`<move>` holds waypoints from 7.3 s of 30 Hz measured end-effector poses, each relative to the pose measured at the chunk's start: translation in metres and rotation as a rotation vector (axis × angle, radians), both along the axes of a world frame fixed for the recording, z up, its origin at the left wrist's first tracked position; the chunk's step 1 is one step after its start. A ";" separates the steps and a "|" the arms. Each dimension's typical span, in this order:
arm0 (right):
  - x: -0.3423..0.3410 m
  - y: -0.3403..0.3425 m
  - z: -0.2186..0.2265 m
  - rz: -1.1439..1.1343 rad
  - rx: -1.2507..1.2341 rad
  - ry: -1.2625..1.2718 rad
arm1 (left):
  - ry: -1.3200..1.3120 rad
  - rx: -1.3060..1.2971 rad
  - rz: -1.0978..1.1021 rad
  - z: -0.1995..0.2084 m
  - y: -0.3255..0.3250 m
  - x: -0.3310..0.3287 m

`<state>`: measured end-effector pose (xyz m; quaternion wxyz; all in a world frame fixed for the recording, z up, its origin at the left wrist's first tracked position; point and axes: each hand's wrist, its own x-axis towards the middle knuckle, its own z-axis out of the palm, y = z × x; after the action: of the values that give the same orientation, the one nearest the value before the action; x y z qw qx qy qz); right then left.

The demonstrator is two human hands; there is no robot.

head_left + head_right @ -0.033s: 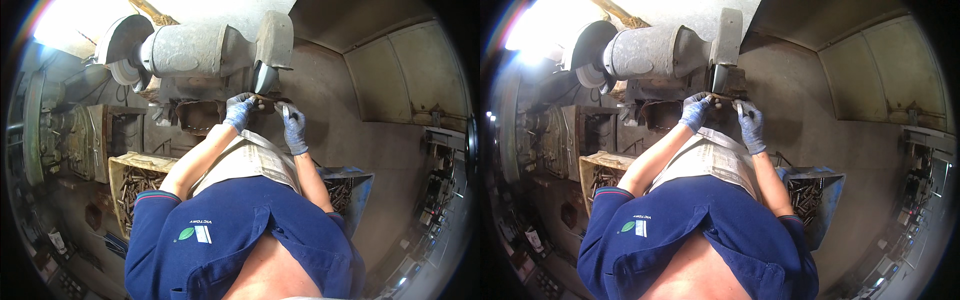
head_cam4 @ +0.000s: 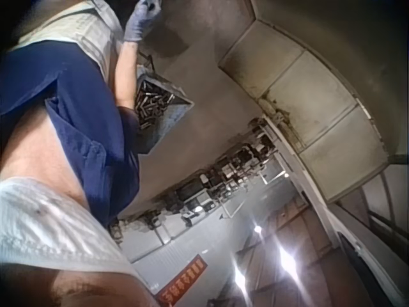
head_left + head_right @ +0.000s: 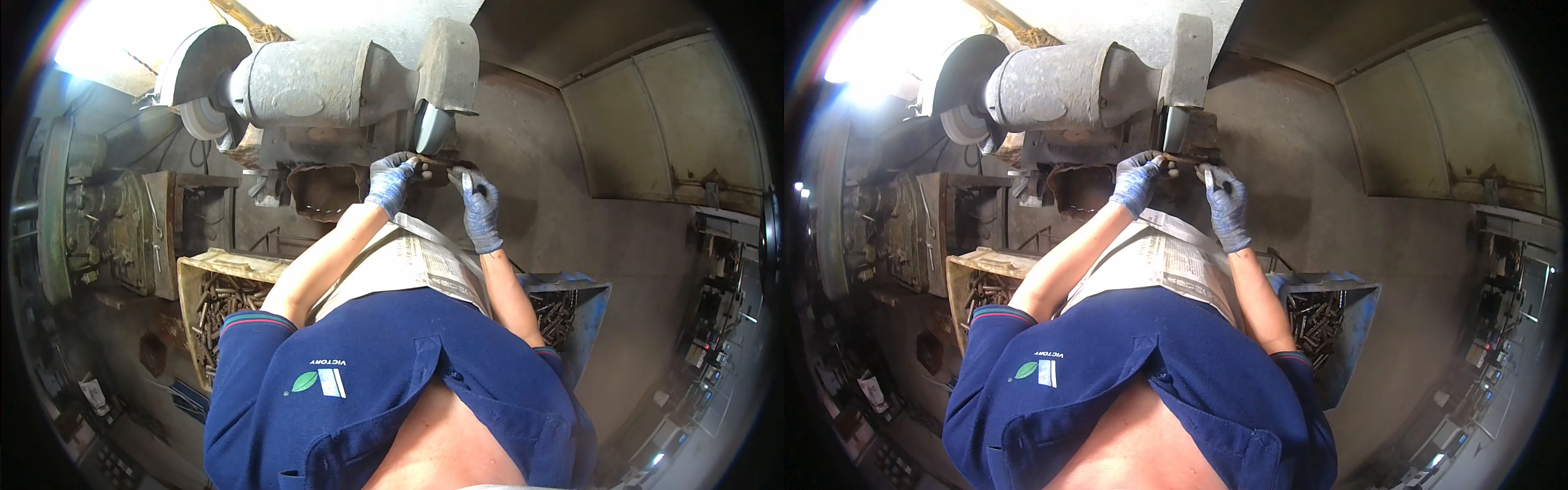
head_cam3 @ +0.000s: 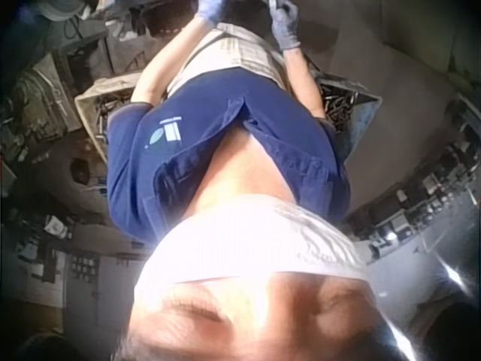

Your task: The person picks up metal parts from a bin and grinds them against a bench grinder while wearing gloves. After grinding, the person returns the metal parts to another bin.

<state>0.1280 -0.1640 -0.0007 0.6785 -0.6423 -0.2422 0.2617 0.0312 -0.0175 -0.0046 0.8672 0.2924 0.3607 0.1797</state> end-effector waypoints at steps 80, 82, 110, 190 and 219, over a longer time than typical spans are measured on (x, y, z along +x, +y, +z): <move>-0.097 -0.292 0.044 -0.882 -0.676 -0.769 | 0.015 0.879 -0.580 -0.029 0.023 -0.128; -0.096 -0.306 0.039 -0.846 -0.897 -0.825 | -0.069 1.027 -0.618 -0.041 0.029 -0.135; -0.098 -0.031 -0.023 0.517 -0.329 -0.297 | 1.454 0.916 -0.038 0.010 -0.050 -0.502; -0.114 0.009 0.059 0.015 0.110 -0.197 | -0.092 0.591 -0.127 0.047 0.021 -0.130; -0.012 0.005 -0.003 -0.069 0.080 0.071 | -0.004 0.101 0.073 0.004 -0.007 -0.006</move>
<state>0.1159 -0.1586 -0.0035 0.7202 -0.6131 -0.2060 0.2508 0.0249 -0.0243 -0.0004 0.8450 0.3221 0.3597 0.2299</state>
